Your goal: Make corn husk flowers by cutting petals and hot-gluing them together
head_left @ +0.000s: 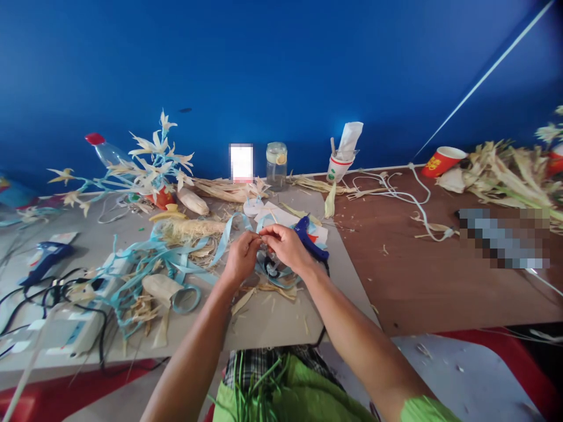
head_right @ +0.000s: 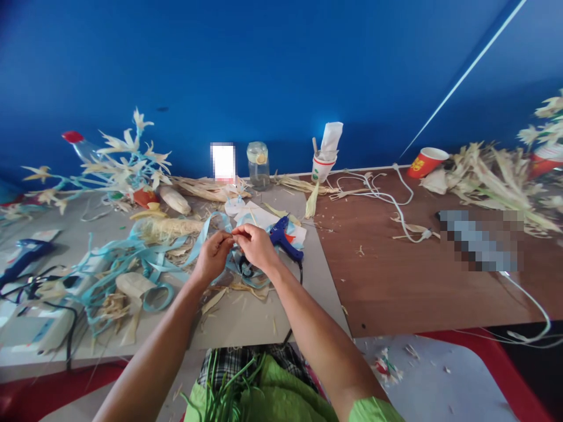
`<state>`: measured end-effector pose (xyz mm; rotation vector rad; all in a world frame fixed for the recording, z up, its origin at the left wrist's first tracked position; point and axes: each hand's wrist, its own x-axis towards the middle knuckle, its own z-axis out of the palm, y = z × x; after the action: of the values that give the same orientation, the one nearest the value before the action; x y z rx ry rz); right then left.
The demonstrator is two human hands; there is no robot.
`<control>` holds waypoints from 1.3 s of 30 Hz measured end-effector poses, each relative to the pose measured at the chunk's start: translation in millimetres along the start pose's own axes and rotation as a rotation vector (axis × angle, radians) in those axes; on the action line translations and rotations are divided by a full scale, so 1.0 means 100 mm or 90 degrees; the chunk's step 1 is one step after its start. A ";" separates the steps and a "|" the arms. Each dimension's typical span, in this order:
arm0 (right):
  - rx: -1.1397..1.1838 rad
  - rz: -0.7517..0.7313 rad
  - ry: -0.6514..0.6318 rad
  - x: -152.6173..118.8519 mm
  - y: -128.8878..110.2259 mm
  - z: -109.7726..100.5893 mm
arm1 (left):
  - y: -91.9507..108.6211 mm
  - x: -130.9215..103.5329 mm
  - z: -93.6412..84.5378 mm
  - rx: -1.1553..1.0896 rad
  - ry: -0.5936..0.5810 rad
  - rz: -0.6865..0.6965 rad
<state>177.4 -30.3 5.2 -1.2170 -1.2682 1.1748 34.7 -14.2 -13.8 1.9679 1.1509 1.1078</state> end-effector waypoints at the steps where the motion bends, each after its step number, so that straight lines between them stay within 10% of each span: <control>1: -0.005 0.002 -0.004 -0.01 -0.01 -0.01 | 0.00 0.00 0.00 0.004 -0.002 -0.001; 11: 0.006 0.005 -0.032 0.00 0.07 -0.02 | -0.05 0.00 -0.01 0.033 0.009 -0.017; 20: 0.179 0.038 0.079 0.04 0.01 -0.07 | -0.20 0.11 -0.31 0.017 0.334 -0.124; 39: 0.202 -0.014 0.137 0.05 0.01 -0.07 | -0.24 0.11 -0.22 0.200 0.139 -0.091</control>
<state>184.1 -24.8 4.6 -1.0583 -0.8944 1.1451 9.0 7.7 -18.7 1.9894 1.6401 1.1432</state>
